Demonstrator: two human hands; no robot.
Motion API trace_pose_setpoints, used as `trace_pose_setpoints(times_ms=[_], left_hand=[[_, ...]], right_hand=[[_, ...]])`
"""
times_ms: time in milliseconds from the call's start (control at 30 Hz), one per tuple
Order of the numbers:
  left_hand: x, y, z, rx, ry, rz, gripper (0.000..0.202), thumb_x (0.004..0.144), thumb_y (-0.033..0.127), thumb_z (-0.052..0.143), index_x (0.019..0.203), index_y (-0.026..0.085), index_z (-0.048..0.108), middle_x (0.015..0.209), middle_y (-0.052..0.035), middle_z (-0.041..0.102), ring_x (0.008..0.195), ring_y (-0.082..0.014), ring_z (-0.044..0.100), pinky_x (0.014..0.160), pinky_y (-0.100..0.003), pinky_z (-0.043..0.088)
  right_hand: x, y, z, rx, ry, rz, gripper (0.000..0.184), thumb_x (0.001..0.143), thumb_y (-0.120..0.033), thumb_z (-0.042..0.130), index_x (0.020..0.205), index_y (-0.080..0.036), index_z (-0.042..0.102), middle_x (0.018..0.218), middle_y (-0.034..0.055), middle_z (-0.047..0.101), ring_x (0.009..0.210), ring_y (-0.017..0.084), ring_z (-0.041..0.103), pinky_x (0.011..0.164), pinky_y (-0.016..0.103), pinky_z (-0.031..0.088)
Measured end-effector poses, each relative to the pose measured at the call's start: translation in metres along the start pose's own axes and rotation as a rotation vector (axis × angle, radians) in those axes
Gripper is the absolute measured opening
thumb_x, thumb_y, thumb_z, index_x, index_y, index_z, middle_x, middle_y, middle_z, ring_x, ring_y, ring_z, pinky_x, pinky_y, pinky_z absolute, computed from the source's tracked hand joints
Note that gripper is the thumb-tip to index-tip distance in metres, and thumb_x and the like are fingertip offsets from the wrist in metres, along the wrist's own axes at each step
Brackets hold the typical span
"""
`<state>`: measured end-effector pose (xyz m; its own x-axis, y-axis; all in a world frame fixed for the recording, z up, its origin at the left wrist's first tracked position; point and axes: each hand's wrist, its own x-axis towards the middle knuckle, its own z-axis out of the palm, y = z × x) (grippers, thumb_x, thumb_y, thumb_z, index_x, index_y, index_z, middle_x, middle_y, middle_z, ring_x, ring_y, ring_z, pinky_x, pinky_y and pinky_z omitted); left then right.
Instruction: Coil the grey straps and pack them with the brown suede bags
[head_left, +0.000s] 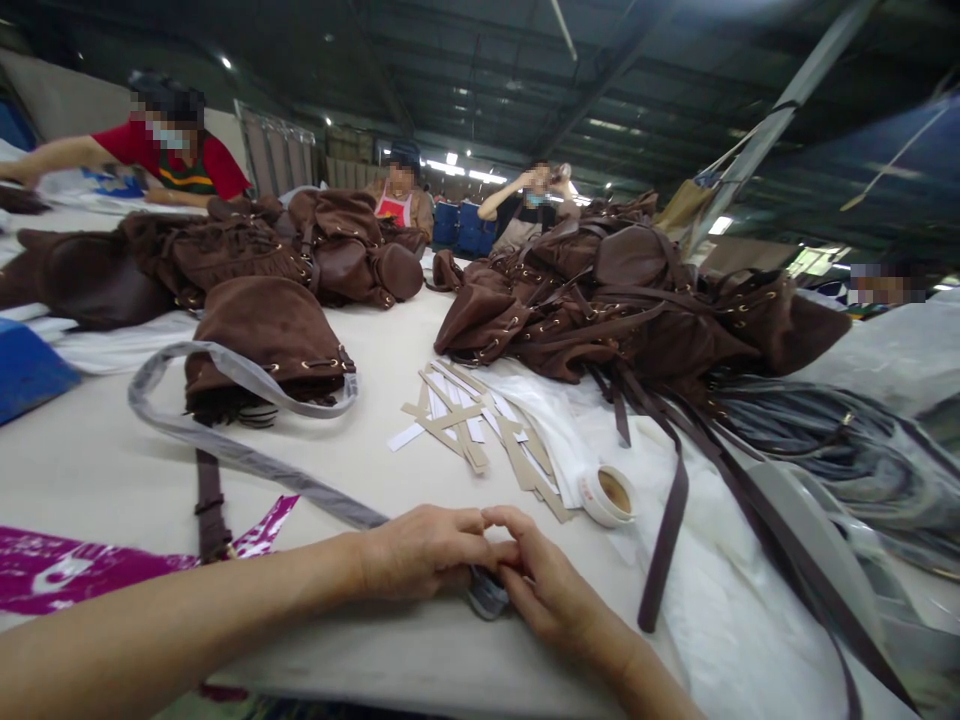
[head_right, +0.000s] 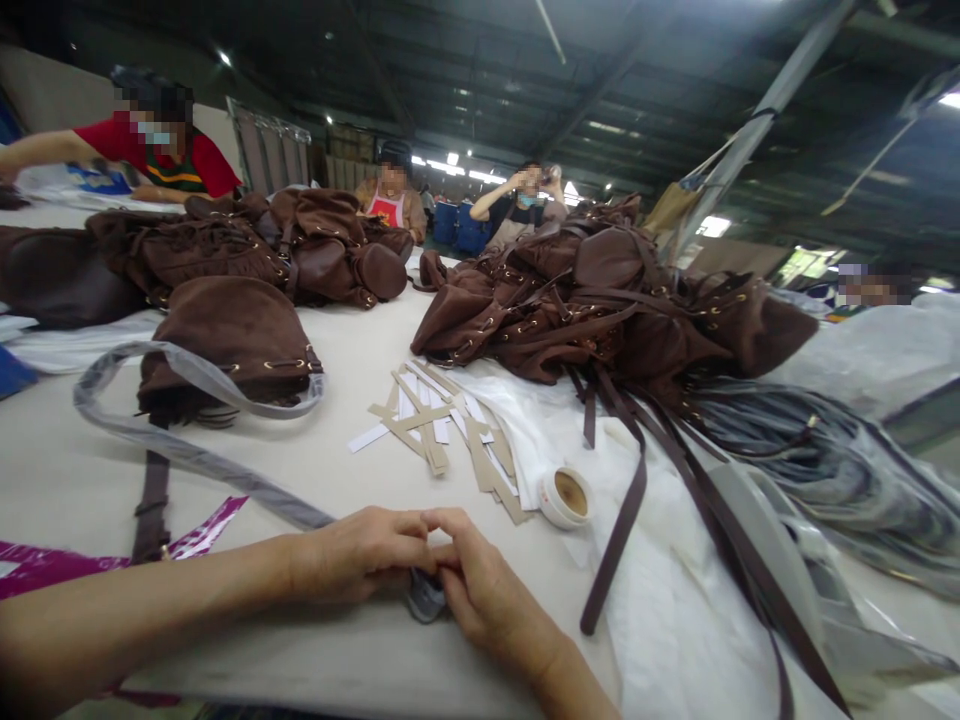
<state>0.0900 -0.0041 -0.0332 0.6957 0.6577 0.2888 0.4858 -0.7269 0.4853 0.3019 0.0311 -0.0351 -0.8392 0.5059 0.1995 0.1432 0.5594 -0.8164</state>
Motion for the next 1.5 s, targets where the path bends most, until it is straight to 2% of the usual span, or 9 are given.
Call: trace_pose_setpoints(times_ms=[167, 300, 467, 600, 733, 967, 1200, 1400, 1500], left_hand=[[-0.001, 0.005, 0.007, 0.24, -0.053, 0.042, 0.008, 0.086, 0.016, 0.051, 0.088, 0.02, 0.058, 0.098, -0.0012, 0.058, 0.084, -0.0148, 0.055, 0.07, -0.021, 0.044], [-0.004, 0.022, 0.019, 0.42, -0.003, -0.136, 0.009, 0.091, 0.017, 0.046, 0.087, 0.019, 0.054, 0.097, -0.0033, 0.056, 0.084, -0.0166, 0.052, 0.066, -0.024, 0.046], [0.002, 0.038, 0.033, 0.316, 0.059, -0.481, 0.011, 0.084, 0.011, 0.052, 0.091, 0.019, 0.053, 0.096, -0.0035, 0.054, 0.084, -0.0181, 0.054, 0.07, -0.028, 0.049], [0.009, 0.044, 0.037, 0.239, 0.041, -0.633, 0.016, 0.079, 0.008, 0.053, 0.091, 0.018, 0.053, 0.095, -0.005, 0.053, 0.086, -0.0207, 0.055, 0.074, -0.033, 0.05], [0.003, 0.042, 0.025, 0.202, 0.02, -0.545, 0.009, 0.085, 0.015, 0.054, 0.093, 0.018, 0.054, 0.098, -0.005, 0.054, 0.09, -0.0202, 0.055, 0.077, -0.031, 0.05], [-0.004, 0.016, -0.011, 0.148, -0.151, -0.188, 0.028, 0.08, 0.014, 0.061, 0.106, 0.024, 0.059, 0.109, -0.0038, 0.053, 0.092, -0.0176, 0.055, 0.082, -0.025, 0.046], [0.007, 0.039, 0.024, 0.105, 0.05, -0.61, 0.032, 0.08, 0.006, 0.046, 0.108, 0.014, 0.058, 0.105, -0.0083, 0.053, 0.093, -0.0203, 0.055, 0.085, -0.03, 0.046], [0.0, 0.022, -0.01, 0.231, -0.166, -0.36, 0.017, 0.083, 0.026, 0.062, 0.1, 0.023, 0.061, 0.095, -0.0029, 0.055, 0.087, -0.0192, 0.054, 0.075, -0.028, 0.047], [0.003, 0.018, -0.005, 0.306, -0.143, -0.373, 0.015, 0.086, 0.019, 0.055, 0.1, 0.02, 0.06, 0.097, -0.0046, 0.056, 0.086, -0.0192, 0.053, 0.075, -0.029, 0.048]], right_hand=[[0.001, 0.003, 0.003, -0.103, 0.126, -0.015, 0.04, 0.089, -0.009, 0.04, 0.126, -0.022, 0.038, 0.102, 0.0062, 0.067, 0.094, 0.017, 0.065, 0.084, 0.031, 0.052], [-0.009, -0.006, 0.007, -0.433, 0.382, -0.097, 0.022, 0.091, -0.013, 0.043, 0.104, -0.023, 0.057, 0.108, 0.0098, 0.062, 0.1, 0.021, 0.061, 0.084, 0.033, 0.052], [-0.021, -0.018, 0.025, -0.394, 0.295, -0.018, 0.027, 0.086, -0.011, 0.047, 0.109, -0.025, 0.052, 0.084, 0.0026, 0.065, 0.071, 0.017, 0.063, 0.066, 0.027, 0.051], [-0.014, -0.018, 0.036, -0.35, 0.298, 0.153, 0.02, 0.083, -0.011, 0.046, 0.098, -0.024, 0.049, 0.083, 0.0017, 0.067, 0.073, 0.019, 0.065, 0.065, 0.027, 0.049], [-0.005, -0.02, 0.028, -0.368, 0.164, 0.237, 0.024, 0.08, -0.007, 0.045, 0.097, -0.024, 0.045, 0.082, 0.0012, 0.067, 0.074, 0.02, 0.065, 0.064, 0.027, 0.045], [0.006, -0.013, -0.004, -0.248, -0.058, 0.048, 0.02, 0.08, -0.006, 0.046, 0.087, -0.023, 0.048, 0.085, -0.0005, 0.064, 0.08, 0.017, 0.06, 0.07, 0.025, 0.043], [0.005, -0.004, 0.015, -0.386, 0.037, 0.127, 0.056, 0.075, -0.002, 0.044, 0.128, -0.018, 0.037, 0.096, 0.0069, 0.065, 0.09, 0.023, 0.061, 0.079, 0.033, 0.046], [0.008, 0.001, -0.002, -0.195, -0.045, 0.027, 0.034, 0.083, -0.009, 0.05, 0.114, -0.023, 0.052, 0.102, 0.0038, 0.065, 0.095, 0.019, 0.06, 0.083, 0.03, 0.047], [0.013, 0.0, -0.002, -0.232, -0.036, 0.039, 0.039, 0.081, -0.007, 0.047, 0.115, -0.023, 0.052, 0.1, 0.0043, 0.066, 0.095, 0.02, 0.06, 0.084, 0.032, 0.047]])
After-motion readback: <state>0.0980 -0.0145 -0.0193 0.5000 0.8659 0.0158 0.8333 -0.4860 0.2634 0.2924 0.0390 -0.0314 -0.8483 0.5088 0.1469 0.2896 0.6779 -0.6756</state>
